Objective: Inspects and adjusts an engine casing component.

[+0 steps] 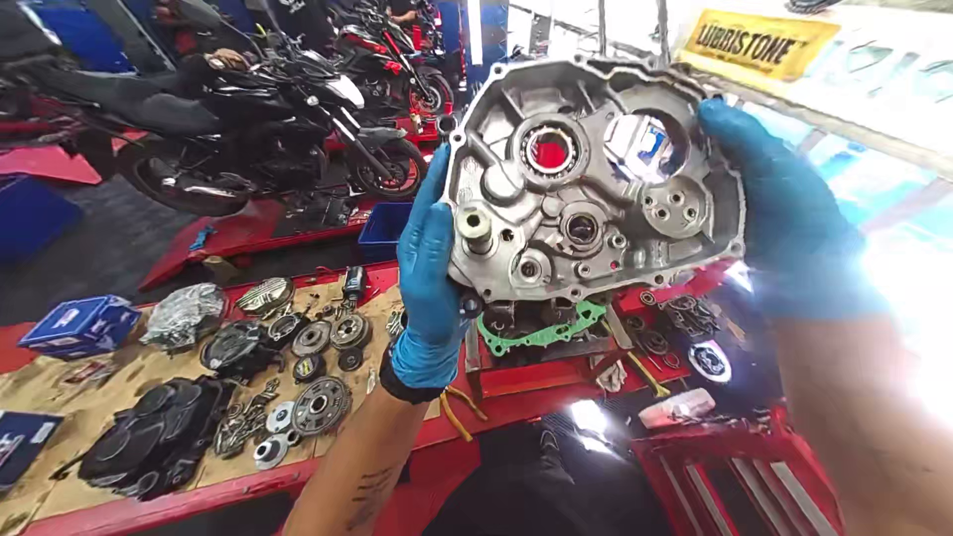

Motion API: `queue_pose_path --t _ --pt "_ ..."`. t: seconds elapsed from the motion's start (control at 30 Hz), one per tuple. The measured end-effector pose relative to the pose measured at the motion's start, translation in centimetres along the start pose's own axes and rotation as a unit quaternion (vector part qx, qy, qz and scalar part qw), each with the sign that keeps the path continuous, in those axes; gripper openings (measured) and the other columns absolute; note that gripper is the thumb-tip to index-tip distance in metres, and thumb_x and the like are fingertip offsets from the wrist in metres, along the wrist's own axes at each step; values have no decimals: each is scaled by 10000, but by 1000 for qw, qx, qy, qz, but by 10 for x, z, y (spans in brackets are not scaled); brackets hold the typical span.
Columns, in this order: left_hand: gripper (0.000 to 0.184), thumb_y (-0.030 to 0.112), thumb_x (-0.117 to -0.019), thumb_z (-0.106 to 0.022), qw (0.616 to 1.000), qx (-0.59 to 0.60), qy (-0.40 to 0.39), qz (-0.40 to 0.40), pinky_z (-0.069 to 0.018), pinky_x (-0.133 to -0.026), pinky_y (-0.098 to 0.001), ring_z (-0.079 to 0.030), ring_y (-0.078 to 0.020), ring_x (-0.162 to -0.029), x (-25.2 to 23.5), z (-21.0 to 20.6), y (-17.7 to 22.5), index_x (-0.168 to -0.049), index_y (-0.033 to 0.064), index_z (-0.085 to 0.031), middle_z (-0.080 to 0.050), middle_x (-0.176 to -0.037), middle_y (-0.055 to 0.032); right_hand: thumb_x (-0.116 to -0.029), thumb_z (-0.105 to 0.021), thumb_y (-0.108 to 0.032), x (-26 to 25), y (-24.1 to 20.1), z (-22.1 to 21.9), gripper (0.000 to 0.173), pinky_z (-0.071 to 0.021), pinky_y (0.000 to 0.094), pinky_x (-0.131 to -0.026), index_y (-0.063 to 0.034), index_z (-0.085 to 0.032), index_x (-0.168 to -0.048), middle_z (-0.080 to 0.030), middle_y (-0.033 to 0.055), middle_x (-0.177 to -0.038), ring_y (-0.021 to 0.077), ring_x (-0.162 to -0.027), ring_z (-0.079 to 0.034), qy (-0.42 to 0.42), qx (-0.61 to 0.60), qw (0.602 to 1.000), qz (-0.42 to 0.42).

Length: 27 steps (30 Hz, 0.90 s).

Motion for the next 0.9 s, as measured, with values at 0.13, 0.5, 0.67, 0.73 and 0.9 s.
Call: queue_pose_path --t 0.13,0.5,0.67,0.73,0.9 --pt "482 145 -1042 -294 992 -31 101 65 -509 -1066 -339 -617 -134 -1229 27 -8 -41 -1462 35 -503 -630 -1378 -63 -1013 -558 -396 -25 48 28 254 -610 274 -754 -222 -712 -1114 -727 -52 -971 54 -877 -695 -26 -6 997 -67" --pt "527 238 -1056 -406 964 -99 188 163 -442 -1135 -282 -522 -128 -1367 90 -11 -67 -1539 31 -429 -494 -1552 -67 -1012 -572 -319 -50 173 38 368 -626 306 -791 -82 -592 -1292 -722 46 -1038 129 -912 -717 -120 -60 959 -249" --pt "552 302 -1057 -441 949 -135 218 183 -412 -1156 -278 -486 -126 -1400 100 -8 -70 -1532 21 -438 -465 -1576 -65 -972 -619 -309 -51 189 31 405 -621 282 -806 -93 -603 -1314 -722 39 -1065 110 -943 -713 -116 -59 953 -275" --pt "548 305 -1055 -460 947 -118 230 188 -413 -1158 -280 -486 -132 -1406 103 -5 -75 -1525 24 -456 -468 -1577 -67 -967 -623 -312 -51 194 30 418 -620 287 -814 -92 -605 -1322 -724 51 -1082 117 -955 -715 -115 -57 950 -285" --pt "585 330 -1050 -513 945 -84 238 209 -408 -1168 -304 -456 -167 -1439 111 2 -86 -1525 -3 -444 -409 -1616 -105 -969 -612 -307 -46 210 30 410 -624 305 -818 -89 -614 -1316 -727 63 -1091 139 -969 -720 -98 -42 943 -316"
Point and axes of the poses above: each hand's wrist, its own x-axis away from the middle knuckle, its own z-axis out of the back of the hand, y = z × x, the point moved 3 cm from there along -x, towards the middle knuckle
